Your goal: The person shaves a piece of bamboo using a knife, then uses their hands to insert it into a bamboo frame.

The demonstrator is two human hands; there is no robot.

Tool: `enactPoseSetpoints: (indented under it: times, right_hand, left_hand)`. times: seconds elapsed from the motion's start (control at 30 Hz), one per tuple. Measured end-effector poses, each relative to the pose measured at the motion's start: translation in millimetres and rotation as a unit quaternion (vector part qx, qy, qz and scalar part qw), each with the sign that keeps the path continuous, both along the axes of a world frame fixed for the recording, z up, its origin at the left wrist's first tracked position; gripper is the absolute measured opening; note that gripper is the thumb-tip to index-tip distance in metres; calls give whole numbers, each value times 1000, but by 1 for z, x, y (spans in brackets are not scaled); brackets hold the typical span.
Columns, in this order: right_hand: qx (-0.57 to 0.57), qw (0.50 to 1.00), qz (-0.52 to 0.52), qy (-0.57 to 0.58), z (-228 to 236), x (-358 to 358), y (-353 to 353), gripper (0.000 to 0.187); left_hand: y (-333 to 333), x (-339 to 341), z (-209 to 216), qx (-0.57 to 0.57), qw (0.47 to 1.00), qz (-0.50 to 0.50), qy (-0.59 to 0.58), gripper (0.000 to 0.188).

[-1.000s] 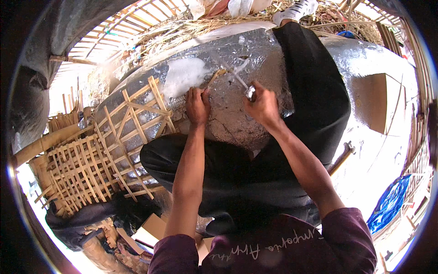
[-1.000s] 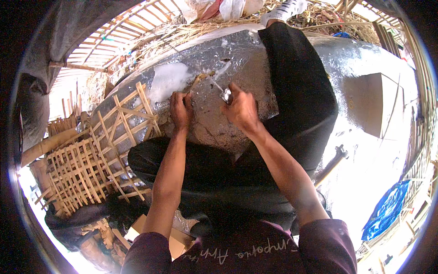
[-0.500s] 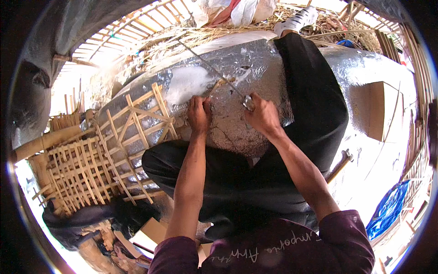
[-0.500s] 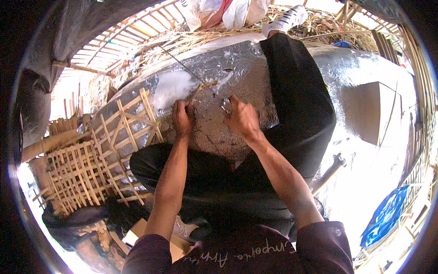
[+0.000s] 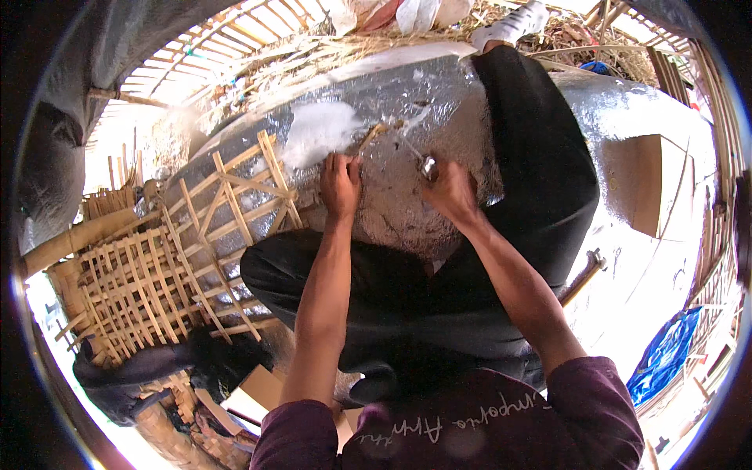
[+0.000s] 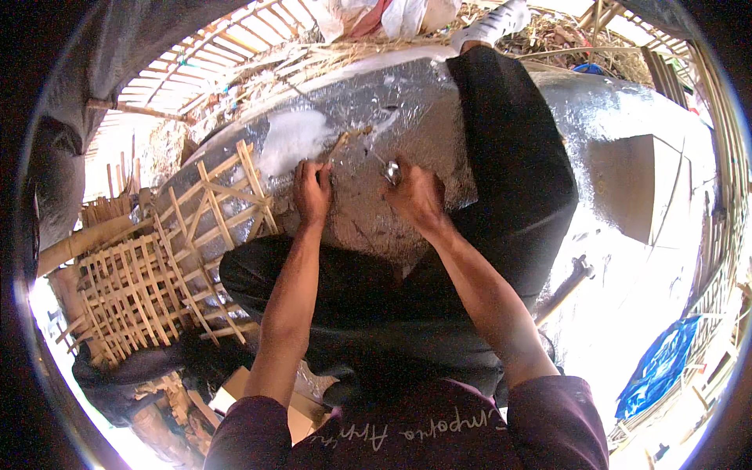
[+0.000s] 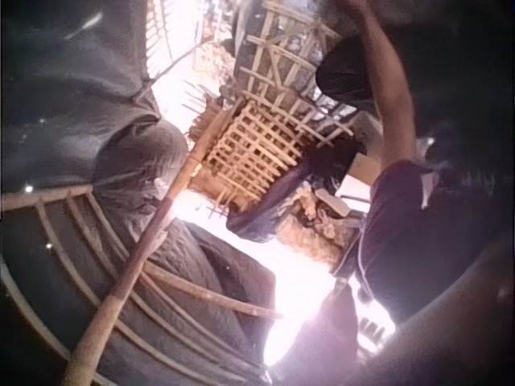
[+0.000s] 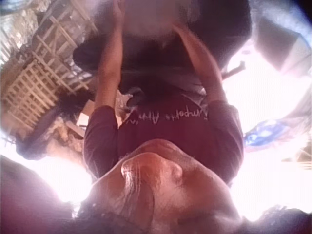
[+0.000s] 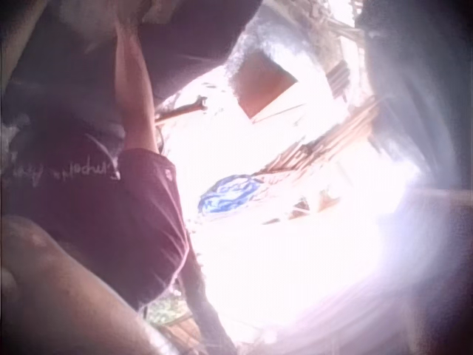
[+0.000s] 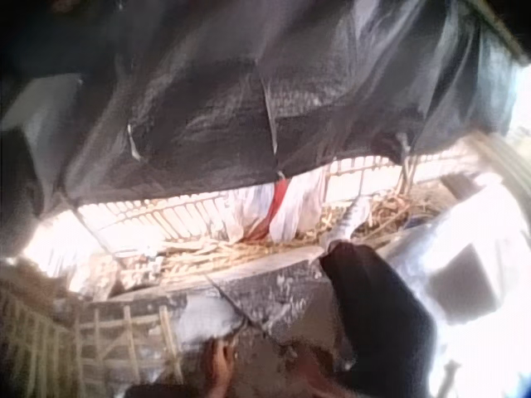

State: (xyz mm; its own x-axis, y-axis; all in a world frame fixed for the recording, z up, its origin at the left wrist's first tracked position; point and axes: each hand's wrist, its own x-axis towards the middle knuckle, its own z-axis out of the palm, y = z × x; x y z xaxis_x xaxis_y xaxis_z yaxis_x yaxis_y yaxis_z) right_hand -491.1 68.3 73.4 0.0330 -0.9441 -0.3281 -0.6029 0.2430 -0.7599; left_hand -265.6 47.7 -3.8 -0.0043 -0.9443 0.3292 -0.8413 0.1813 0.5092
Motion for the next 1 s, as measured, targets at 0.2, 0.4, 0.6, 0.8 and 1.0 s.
enactPoseSetpoints:
  times: [0.2, 0.4, 0.6, 0.8, 1.0]
  right_hand:
    - [-68, 997, 16, 24, 11, -2, -8, 39]
    - [-67, 995, 52, 53, -9, 2, 3, 40]
    - [-68, 996, 27, 44, 23, 5, 1, 41]
    - [-58, 994, 43, 86, -7, 1, -7, 37]
    - [-46, 999, 2, 24, -12, 2, 0, 38]
  left_hand:
    - [0, 8, -2, -31, 999, -13, -3, 21]
    - [1, 8, -5, -1, 1000, 4, -6, 21]
    - [2, 2, -3, -5, 1000, 7, 16, 22]
    - [4, 13, -7, 17, 1000, 26, -3, 22]
    - [1, 3, -1, -10, 1000, 18, -3, 23]
